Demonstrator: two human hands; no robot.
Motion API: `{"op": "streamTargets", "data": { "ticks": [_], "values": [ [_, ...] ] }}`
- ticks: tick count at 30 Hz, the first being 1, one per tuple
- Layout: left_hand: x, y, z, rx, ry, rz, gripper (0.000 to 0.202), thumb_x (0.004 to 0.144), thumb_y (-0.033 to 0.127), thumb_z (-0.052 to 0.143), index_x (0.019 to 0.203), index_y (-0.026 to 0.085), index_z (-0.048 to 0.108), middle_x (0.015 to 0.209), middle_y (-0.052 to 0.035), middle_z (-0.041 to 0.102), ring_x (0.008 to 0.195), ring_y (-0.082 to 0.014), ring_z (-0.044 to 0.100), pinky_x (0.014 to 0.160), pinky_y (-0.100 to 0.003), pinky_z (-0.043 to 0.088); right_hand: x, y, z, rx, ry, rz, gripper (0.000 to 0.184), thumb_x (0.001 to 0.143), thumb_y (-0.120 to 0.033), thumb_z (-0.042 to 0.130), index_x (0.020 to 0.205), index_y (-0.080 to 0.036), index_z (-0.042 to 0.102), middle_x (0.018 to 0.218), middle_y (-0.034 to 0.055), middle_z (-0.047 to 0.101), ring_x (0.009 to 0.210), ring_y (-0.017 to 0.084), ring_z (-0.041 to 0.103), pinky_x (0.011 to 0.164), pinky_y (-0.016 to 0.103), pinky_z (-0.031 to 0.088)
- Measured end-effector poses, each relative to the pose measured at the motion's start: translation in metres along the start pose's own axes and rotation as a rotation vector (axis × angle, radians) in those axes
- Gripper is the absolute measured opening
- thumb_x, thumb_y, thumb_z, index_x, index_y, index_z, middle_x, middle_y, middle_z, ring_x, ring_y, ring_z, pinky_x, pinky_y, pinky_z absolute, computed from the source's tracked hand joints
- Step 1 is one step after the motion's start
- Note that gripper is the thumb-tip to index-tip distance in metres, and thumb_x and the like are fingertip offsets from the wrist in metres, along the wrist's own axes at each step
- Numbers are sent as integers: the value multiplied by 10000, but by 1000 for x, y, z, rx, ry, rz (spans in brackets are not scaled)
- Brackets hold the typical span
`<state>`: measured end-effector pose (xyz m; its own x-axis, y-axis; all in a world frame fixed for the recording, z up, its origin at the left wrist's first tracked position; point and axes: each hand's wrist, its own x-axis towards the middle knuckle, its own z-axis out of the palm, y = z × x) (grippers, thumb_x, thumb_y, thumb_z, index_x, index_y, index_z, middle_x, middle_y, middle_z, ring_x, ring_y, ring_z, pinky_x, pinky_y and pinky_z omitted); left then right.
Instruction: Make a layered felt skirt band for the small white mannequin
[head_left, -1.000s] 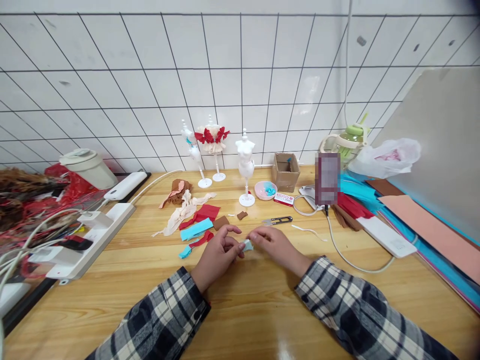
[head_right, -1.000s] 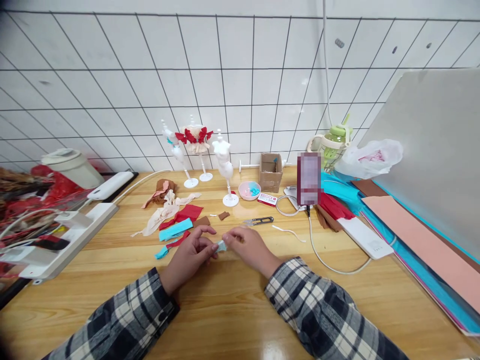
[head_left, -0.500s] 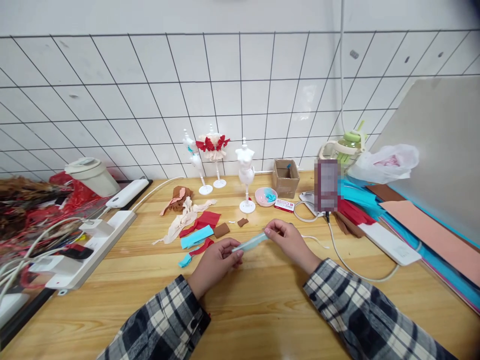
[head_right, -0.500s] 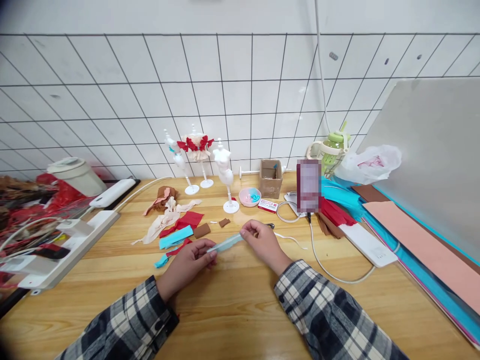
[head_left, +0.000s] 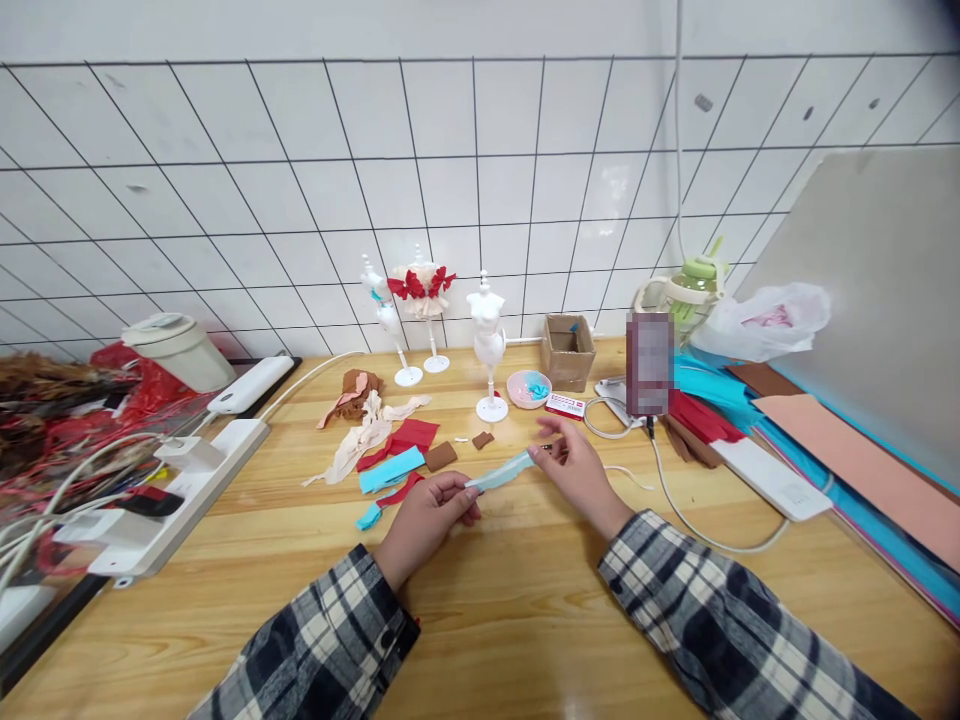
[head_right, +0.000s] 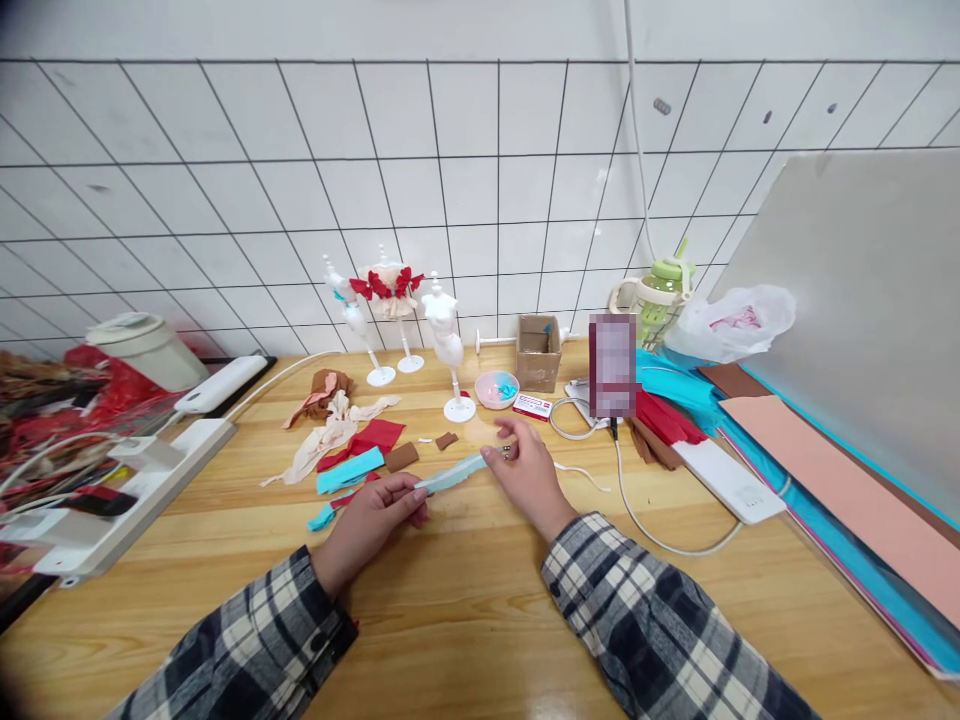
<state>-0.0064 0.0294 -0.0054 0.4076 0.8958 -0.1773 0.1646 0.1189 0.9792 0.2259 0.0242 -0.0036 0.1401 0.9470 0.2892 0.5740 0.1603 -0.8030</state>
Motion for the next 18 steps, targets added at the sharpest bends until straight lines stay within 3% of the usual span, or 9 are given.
{"op": "streamTargets", "data": {
  "ticks": [2,4,6,10,18],
  "values": [
    [0,2,3,8,19,-3,306,753,456,650,764,153,606,645,-22,663,592,-149,591,616,-264,465,-8,-12,0,-137,83,-197,368,842,-377,561,1156,-186,561,1030,93,610,811,191,533,769,341,439],
    [-1,5,5,23,27,1,303,749,456,650,748,156,609,638,-21,661,595,-152,594,615,-262,465,-19,-25,3,-227,-20,-410,218,900,-329,498,1034,-212,624,961,84,637,875,204,541,828,347,412],
    [-1,7,8,36,16,14,294,750,448,649,732,156,619,627,-19,657,598,-152,595,619,-259,464,-28,-35,10,-295,-172,-529,225,937,-307,441,956,-226,651,887,65,654,847,193,547,802,328,405],
    [-2,7,11,39,16,30,275,735,427,665,734,152,661,672,-35,679,656,-166,620,667,-269,482,-35,-40,22,-342,-284,-495,260,958,-288,402,984,-223,653,908,57,669,851,174,560,771,296,411],
    [-5,8,12,42,-59,84,282,772,421,626,830,162,723,869,-73,740,851,-225,658,825,-322,484,-31,-33,23,-336,-257,-426,205,931,-276,459,963,-216,652,905,56,671,853,172,567,766,283,406]
  ]
}}
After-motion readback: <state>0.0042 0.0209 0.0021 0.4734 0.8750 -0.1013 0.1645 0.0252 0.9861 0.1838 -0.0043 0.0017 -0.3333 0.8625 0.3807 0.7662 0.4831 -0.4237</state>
